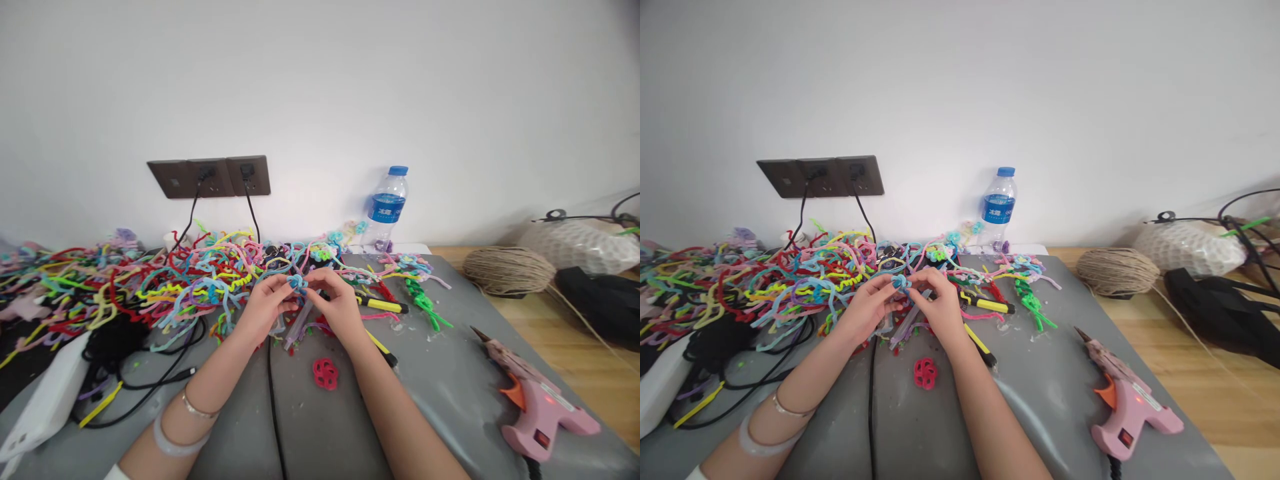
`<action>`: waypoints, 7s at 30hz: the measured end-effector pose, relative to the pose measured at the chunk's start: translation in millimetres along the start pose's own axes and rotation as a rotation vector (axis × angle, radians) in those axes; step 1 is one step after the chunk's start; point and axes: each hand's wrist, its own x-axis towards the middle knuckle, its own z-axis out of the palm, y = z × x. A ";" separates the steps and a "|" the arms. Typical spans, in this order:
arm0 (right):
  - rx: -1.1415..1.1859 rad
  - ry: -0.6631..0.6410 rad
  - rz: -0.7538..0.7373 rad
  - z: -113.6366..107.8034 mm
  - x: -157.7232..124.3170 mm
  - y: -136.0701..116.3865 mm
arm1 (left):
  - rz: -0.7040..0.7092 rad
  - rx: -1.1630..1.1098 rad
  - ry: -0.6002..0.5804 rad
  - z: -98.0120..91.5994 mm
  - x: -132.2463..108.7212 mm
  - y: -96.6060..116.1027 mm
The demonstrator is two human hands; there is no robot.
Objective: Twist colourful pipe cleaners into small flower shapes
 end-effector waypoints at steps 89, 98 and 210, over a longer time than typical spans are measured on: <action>0.095 0.180 0.120 1.5 0.2 6.1 | 0.169 0.287 0.066 1.4 2.4 -3.8; 0.089 0.113 0.160 3.0 0.8 9.1 | 0.147 0.351 0.010 5.3 -2.0 -3.4; 0.292 0.017 0.311 -2.2 2.2 1.1 | 0.604 0.800 -0.180 -9.6 -3.6 7.6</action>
